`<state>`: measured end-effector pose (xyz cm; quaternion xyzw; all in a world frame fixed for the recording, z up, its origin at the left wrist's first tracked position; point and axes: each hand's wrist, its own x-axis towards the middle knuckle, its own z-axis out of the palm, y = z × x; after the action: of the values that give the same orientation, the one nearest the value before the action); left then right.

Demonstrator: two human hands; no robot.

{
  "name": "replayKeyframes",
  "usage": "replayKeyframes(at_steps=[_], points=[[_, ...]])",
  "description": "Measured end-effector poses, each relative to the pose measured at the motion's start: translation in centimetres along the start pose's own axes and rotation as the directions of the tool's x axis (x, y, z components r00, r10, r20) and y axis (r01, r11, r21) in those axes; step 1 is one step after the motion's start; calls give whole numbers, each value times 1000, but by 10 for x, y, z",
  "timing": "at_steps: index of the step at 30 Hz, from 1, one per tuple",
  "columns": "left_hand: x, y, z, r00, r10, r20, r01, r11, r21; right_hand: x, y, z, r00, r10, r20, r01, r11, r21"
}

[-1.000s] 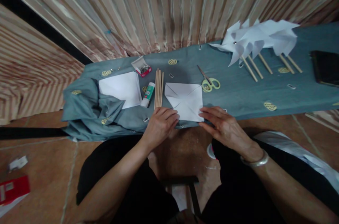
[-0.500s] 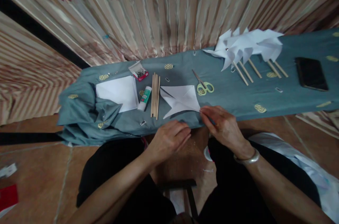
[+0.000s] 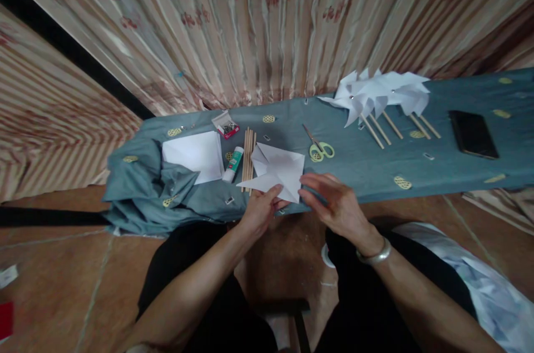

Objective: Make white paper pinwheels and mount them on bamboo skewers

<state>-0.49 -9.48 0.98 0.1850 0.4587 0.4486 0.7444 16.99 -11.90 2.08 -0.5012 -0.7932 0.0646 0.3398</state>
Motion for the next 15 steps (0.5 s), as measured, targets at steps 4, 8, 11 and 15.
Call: replayKeyframes(at_steps=[4,8,11,15], points=[[4,-8,-3,996,74,-40,-71,994,80,15,41,-1,981,180,-78,-194,945,-261],[10,-12,-4,973,231,-16,-221,948,228,28,65,7,963,268,-34,-254,854,-453],[16,-12,-2,951,310,0,-296,906,302,36,63,11,957,289,25,-234,819,-524],[23,-4,0,919,394,23,-375,854,361,46,52,5,890,450,74,-336,757,-561]])
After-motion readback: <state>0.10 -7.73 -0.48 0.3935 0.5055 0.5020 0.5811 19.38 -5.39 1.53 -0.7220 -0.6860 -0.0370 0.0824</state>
